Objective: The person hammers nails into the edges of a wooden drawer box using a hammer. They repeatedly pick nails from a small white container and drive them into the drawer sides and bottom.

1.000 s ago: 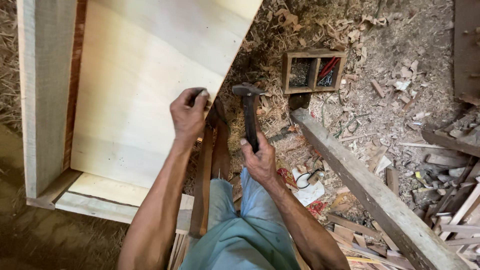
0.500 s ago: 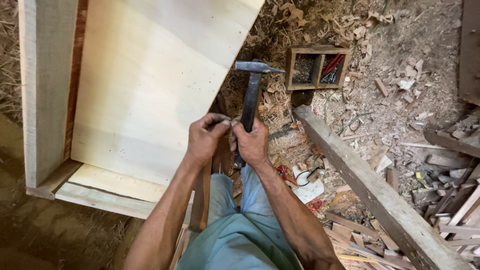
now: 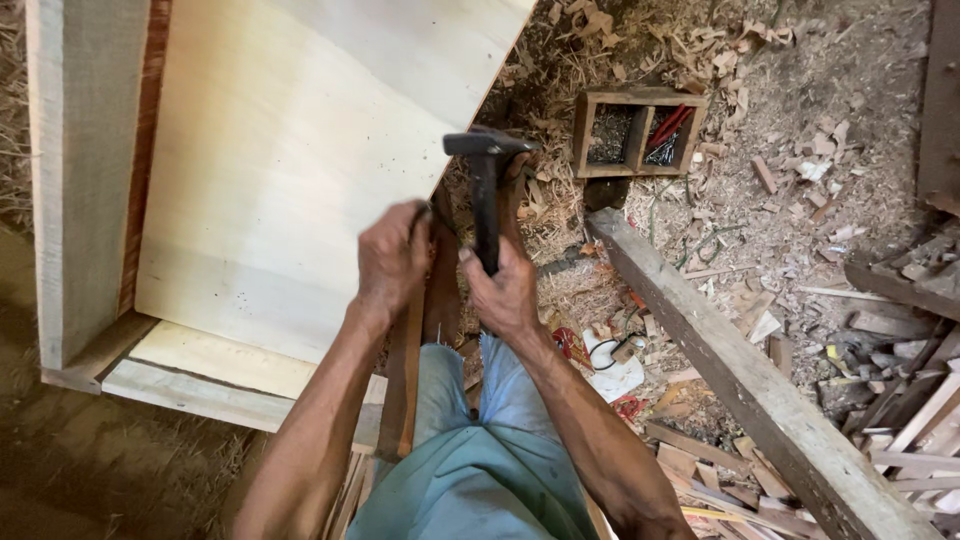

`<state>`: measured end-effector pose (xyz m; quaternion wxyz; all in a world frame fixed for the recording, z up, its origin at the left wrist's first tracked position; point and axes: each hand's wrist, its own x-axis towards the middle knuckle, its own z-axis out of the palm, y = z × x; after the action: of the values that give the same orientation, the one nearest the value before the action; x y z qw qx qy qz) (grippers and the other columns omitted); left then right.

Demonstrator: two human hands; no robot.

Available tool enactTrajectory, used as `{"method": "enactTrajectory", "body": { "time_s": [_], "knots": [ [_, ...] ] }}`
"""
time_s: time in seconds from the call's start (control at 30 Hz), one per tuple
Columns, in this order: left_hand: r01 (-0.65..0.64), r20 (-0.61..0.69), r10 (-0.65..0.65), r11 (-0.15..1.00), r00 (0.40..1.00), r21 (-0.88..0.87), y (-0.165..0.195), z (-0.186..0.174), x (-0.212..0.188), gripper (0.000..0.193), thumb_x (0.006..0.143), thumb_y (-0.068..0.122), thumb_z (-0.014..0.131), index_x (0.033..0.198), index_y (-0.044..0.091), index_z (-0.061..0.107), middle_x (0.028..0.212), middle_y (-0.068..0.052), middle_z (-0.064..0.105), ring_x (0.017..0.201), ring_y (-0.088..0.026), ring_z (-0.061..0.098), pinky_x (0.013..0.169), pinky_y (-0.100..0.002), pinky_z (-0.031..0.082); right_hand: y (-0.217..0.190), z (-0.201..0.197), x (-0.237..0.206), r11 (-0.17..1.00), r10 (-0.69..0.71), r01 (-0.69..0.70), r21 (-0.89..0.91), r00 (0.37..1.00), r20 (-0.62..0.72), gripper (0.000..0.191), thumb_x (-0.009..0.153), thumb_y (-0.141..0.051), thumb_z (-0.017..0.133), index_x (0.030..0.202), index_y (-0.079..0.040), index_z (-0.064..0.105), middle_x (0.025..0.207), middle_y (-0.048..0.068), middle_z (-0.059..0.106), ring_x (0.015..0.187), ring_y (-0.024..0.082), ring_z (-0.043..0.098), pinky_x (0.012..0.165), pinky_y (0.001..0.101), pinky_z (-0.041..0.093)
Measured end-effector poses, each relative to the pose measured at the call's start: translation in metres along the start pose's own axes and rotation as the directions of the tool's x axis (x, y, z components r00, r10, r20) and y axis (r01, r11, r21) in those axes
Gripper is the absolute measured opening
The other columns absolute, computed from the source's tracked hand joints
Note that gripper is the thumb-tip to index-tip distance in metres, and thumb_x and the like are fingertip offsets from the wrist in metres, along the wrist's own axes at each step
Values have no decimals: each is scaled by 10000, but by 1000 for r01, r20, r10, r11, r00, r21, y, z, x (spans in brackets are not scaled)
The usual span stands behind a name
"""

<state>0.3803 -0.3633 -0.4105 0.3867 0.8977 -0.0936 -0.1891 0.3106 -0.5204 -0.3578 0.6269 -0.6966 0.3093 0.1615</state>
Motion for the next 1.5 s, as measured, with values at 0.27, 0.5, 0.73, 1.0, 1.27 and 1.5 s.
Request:
{"method": "enactTrajectory", "body": {
  "time_s": [0.27, 0.5, 0.73, 1.0, 1.27, 1.5],
  "knots": [
    [94, -255, -115, 991, 960, -95, 5, 15, 31, 68, 953, 95, 741, 991, 39, 740, 1050, -139, 615, 1012, -271, 628, 838, -386, 593, -14, -10, -16, 988, 106, -110, 111, 994, 40, 235, 1031, -274, 638, 1004, -52, 567, 649, -21, 548, 512, 63, 540, 427, 268, 464],
    [63, -285, -86, 994, 955, -88, -1, 19, 30, 74, 933, 74, 755, 984, 23, 741, 1012, -130, 618, 995, -272, 624, 826, -401, 573, -32, -11, -14, 952, -177, 175, -250, 984, 18, 309, 1088, -289, 540, 1226, -12, 540, 747, 29, 622, 602, 116, 626, 504, 291, 513],
    [33, -306, -47, 998, 951, -50, -9, 25, 34, 66, 944, 100, 769, 952, 46, 731, 1005, -121, 631, 970, -259, 625, 779, -368, 584, -42, -16, -5, 866, 130, -43, -499, 981, 141, 333, 1058, -338, 500, 1018, -12, 558, 579, 45, 566, 416, 145, 542, 340, 344, 408],
    [49, -249, -60, 998, 967, -48, 3, 9, 36, 26, 923, 43, 764, 930, 23, 748, 994, -138, 629, 965, -282, 624, 781, -402, 575, -70, -24, -4, 841, 177, -76, -536, 974, 139, 302, 1056, -345, 523, 1027, -45, 551, 622, 150, 624, 485, 289, 619, 455, 465, 480],
    [118, -208, -126, 992, 970, -49, -2, 15, 40, 16, 933, 39, 776, 942, 39, 763, 996, -125, 653, 974, -292, 650, 804, -401, 598, -67, -17, 0, 866, 20, 33, -500, 995, 101, 337, 1063, -369, 496, 1009, -41, 546, 627, 104, 599, 494, 235, 600, 416, 406, 472],
    [101, -243, -43, 968, 969, 232, -17, 8, 4, 647, 819, 341, 892, 1278, 12, 576, 1390, -282, 483, 1332, -414, 438, 1124, -567, 375, -87, -33, -2, 975, -19, 30, -219, 998, 52, 271, 1078, -316, 461, 1000, -70, 547, 601, -14, 533, 424, 95, 531, 310, 267, 446]
  ]
}}
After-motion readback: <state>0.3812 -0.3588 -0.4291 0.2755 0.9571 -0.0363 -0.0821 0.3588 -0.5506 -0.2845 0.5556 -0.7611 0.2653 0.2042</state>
